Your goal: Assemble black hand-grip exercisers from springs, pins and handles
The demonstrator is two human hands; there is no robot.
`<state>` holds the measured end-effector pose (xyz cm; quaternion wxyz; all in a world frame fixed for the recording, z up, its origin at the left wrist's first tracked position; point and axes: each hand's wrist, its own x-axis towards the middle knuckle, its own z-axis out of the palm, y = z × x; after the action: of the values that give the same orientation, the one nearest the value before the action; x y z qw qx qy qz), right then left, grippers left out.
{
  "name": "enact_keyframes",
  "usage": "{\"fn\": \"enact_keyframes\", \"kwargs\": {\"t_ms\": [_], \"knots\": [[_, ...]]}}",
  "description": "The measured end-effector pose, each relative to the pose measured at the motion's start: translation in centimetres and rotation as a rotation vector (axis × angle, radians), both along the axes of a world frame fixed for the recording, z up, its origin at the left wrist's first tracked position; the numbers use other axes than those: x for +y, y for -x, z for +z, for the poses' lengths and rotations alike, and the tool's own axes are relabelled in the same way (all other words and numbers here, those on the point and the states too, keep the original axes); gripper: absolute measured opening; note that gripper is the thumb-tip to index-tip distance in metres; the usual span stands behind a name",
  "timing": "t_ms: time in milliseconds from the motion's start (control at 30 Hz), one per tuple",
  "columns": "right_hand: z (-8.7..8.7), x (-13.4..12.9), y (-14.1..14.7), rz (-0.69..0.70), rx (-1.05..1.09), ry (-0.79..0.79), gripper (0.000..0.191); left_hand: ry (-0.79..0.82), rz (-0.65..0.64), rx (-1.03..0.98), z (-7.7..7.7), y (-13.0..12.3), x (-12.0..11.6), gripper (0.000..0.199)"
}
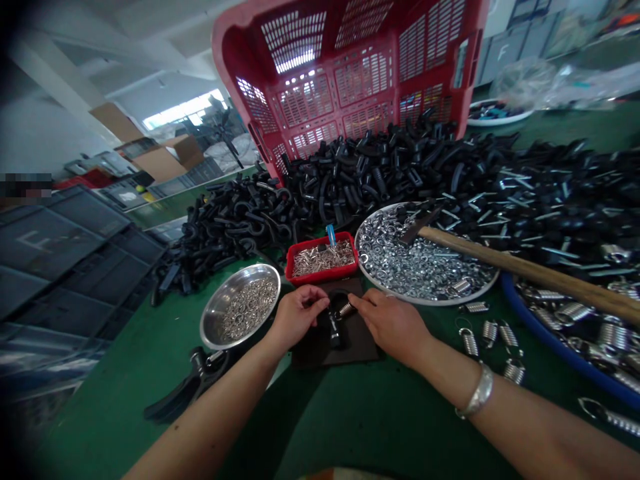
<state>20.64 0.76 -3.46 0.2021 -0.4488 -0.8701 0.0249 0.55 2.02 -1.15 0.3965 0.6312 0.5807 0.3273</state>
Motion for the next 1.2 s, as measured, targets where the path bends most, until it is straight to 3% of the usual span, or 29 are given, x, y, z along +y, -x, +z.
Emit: {"fn": "enact_keyframes", "kwargs": {"t_ms": [133, 300, 500, 600, 733, 833, 967, 1000, 1100, 1200], "knots": [[0.0, 0.0, 0.0, -0.013, -0.017, 0.012, 0.038, -0.051, -0.004, 0.106, 0.0, 0.0, -0.4, 0.012], [0.1, -0.1, -0.1, -0.008, -0.029, -0.005, 0.038, -0.299, -0.069, 0.489, 1.0, 0.1, -1.4, 0.009], [0.8, -0.6, 0.0, -0.046, -0.195, -0.045, 0.043, -0.44, -0.1, 0.858, 2.0, -0.5, -2.8, 0.019], [1.1, -1.1, 0.5, -0.094, -0.324, -0.057, 0.05, -0.504, -0.163, 0.873, 1.7, -0.3, -3.3, 0.028], [2.3, -1.0, 0.4, -0.052, -0.325, -0.002, 0.046, -0.515, -0.26, 0.762, 1.2, 0.8, -3.3, 0.066], [4.1, 0.2, -2.6, -0.108, -0.222, -0.079, 0.042, -0.447, -0.366, 0.695, 1.1, 1.4, -2.9, 0.085], [5.0, 2.8, -11.1, -0.422, -0.209, -0.314, 0.027, -0.415, -0.359, 0.625, 1.1, 1.7, -2.6, 0.073], [4.9, 3.4, -13.2, -0.441, -0.204, -0.323, 0.023, -0.421, -0.344, 0.605, 1.0, 1.6, -2.5, 0.072], [4.5, 4.9, -17.7, -0.434, -0.24, -0.164, 0.019, -0.428, -0.303, 0.567, 0.8, 1.6, -2.3, 0.077], [4.8, 5.2, -18.4, -0.438, -0.223, -0.012, 0.018, -0.399, -0.298, 0.584, 0.6, 1.6, -2.0, 0.098]]}}
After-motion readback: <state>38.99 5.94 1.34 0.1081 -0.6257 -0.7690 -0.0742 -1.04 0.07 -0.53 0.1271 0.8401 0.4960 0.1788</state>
